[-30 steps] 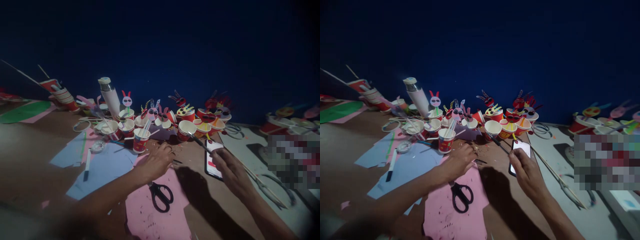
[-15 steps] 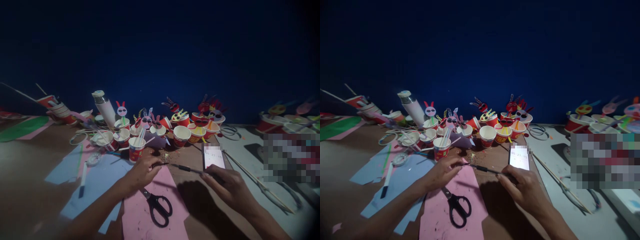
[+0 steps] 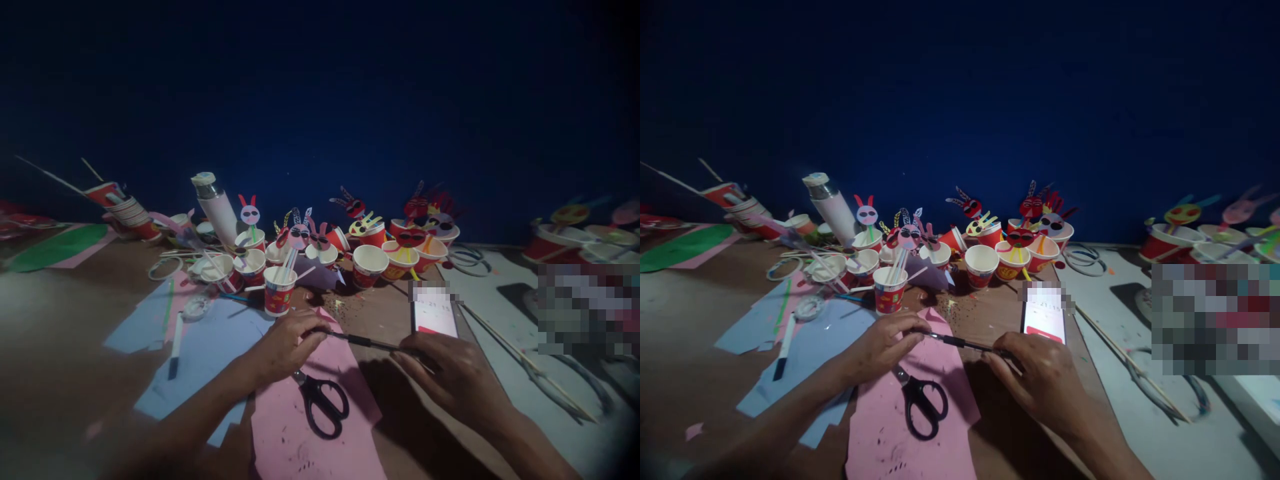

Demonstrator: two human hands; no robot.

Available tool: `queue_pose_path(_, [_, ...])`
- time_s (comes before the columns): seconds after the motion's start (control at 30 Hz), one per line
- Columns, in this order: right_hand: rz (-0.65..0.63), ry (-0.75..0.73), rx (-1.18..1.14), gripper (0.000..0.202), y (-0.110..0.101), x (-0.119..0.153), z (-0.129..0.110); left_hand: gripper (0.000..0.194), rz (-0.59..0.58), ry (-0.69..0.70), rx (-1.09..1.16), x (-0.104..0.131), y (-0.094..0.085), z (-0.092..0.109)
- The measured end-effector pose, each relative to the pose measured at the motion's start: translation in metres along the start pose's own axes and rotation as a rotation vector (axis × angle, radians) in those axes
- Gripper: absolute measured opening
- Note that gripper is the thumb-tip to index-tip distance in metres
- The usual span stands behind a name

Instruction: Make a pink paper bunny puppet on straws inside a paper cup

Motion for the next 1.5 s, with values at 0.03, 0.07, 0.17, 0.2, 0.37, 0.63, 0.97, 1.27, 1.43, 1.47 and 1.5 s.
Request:
queue_pose_path(0.03, [0.004,-0.003,-0.002,0.013,0.000,0.001,0.001,0.022,0.001,-0.009,0.008,0.000,0.000,0.000])
queue_pose_path(0.07, [0.018,-0.003,-0.001,0.012,-0.001,0.002,0.003,0.022,0.004,-0.017,0.021,0.000,0.000,0.000])
queue_pose_path(0.17, [0.057,0.014,0.005,0.011,-0.003,0.006,0.009,0.021,0.020,-0.066,0.099,0.001,0.000,-0.004])
queue_pose_path(0.2, [0.057,0.019,0.004,0.010,-0.004,0.007,0.010,0.020,0.034,-0.113,0.161,0.001,0.001,-0.008])
queue_pose_path(0.37, [0.052,0.055,-0.040,0.013,-0.001,0.006,0.008,0.016,0.239,-0.357,0.784,0.002,0.008,-0.028])
queue_pose_path(0.63, [-0.097,0.167,-0.187,0.014,0.027,0.010,-0.005,0.019,0.537,-0.356,1.370,0.010,0.024,-0.027])
queue_pose_path(0.97, [-0.095,0.183,-0.238,0.015,0.033,0.009,-0.010,0.016,0.609,-0.225,1.497,0.012,0.037,-0.018])
queue_pose_path(1.27, [-0.001,0.184,-0.198,0.012,0.024,0.012,-0.005,0.017,0.640,-0.201,1.390,0.012,0.036,-0.016])
queue_pose_path(1.43, [0.071,0.141,-0.203,0.008,0.015,0.012,-0.004,0.021,0.665,-0.250,0.853,0.020,0.022,-0.023])
queue_pose_path(1.47, [0.098,0.128,-0.189,0.008,0.012,0.011,-0.005,0.025,0.627,-0.268,0.739,0.021,0.020,-0.023])
queue_pose_path(1.5, [0.127,0.118,-0.171,0.008,0.008,0.011,-0.006,0.027,0.579,-0.275,0.633,0.022,0.019,-0.022])
Point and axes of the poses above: each hand's wrist, its own x-axis away from the middle knuckle, its own y-axis out of the palm, z = x × y, the point moved 5 cm from there along -x, towards the middle knuckle, and after that the axes turned 11 degrees about x, right-handed, at the moved point
